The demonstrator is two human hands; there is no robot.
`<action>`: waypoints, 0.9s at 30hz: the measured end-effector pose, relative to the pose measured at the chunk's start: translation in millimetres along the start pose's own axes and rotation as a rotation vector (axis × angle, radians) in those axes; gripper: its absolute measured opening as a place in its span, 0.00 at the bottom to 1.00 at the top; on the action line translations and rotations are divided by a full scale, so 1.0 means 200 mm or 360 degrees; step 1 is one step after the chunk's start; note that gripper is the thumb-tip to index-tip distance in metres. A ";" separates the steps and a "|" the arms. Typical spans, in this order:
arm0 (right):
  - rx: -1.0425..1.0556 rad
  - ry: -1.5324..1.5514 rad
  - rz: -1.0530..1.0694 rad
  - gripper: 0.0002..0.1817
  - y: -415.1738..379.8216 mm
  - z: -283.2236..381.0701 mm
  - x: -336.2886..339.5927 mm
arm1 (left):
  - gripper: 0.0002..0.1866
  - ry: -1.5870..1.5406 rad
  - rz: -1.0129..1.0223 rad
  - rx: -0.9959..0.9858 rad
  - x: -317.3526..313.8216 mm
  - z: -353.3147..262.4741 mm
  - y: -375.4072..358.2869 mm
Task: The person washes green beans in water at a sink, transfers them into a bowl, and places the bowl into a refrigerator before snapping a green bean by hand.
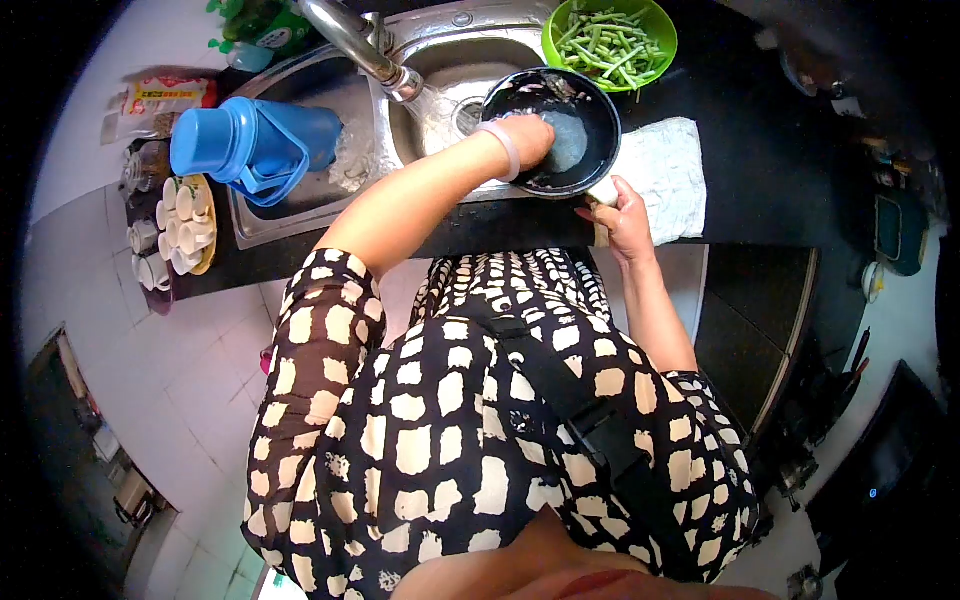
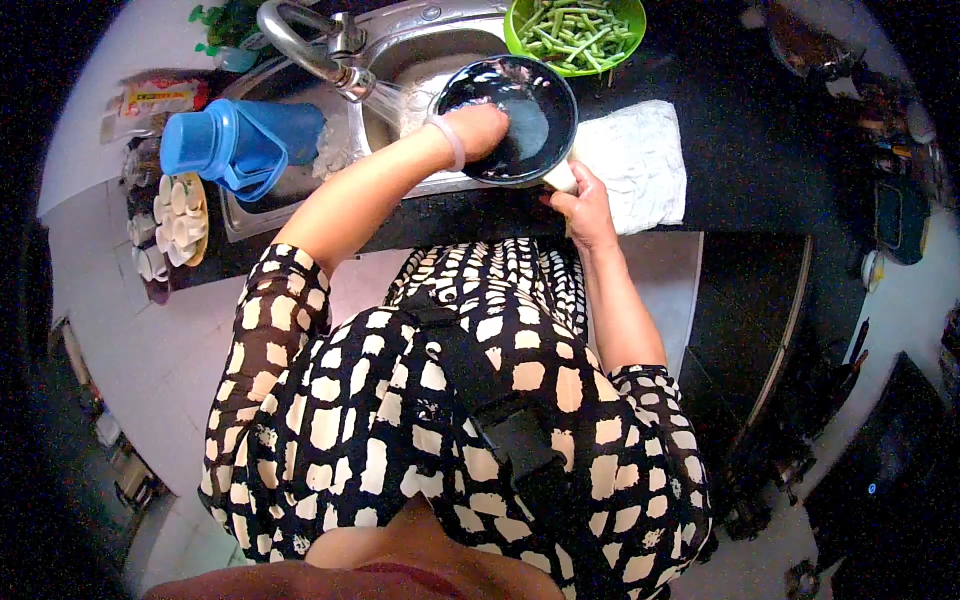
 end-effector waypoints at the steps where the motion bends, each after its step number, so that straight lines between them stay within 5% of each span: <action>1: -0.0001 -0.0011 0.0008 0.22 0.00 0.00 0.00 | 0.10 -0.0002 0.0009 0.0021 -0.01 0.00 0.01; 6: -0.0001 -0.0016 -0.0047 0.23 -0.01 0.04 -0.03 | 0.10 0.0028 0.0082 0.0009 -0.01 0.01 0.04; 10: -0.0037 0.0013 -0.0046 0.23 -0.02 0.02 -0.02 | 0.08 -0.0730 0.0502 -0.0144 0.04 0.04 -0.01; 11: -0.0030 0.0012 -0.0030 0.24 -0.01 0.02 -0.02 | 0.08 -0.0791 0.0661 0.0055 0.04 0.03 -0.02; 15: -0.0023 -0.0024 0.0018 0.24 0.00 0.00 -0.02 | 0.09 -0.0038 0.0217 -0.0243 -0.08 0.02 0.04; 19: -0.0039 -0.0021 0.0032 0.24 -0.01 0.01 -0.03 | 0.09 -0.0169 0.0278 -0.0155 -0.08 0.03 0.02; 23: -0.0044 -0.0023 0.0025 0.23 -0.01 0.02 -0.03 | 0.08 -0.0762 0.0809 -0.0283 -0.13 0.01 -0.01; 27: -0.0062 0.0030 0.0025 0.23 -0.02 0.01 0.00 | 0.10 -0.1812 0.0999 -0.0048 -0.04 -0.01 -0.06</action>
Point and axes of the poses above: each hand's wrist, its own y-axis towards the middle knuckle, its own x-axis out of the back of the hand, z = x × y, the point moved 4 cm from there along y, towards the middle knuckle, and after that the axes turned 14 degrees about x, right-handed, at the moved point
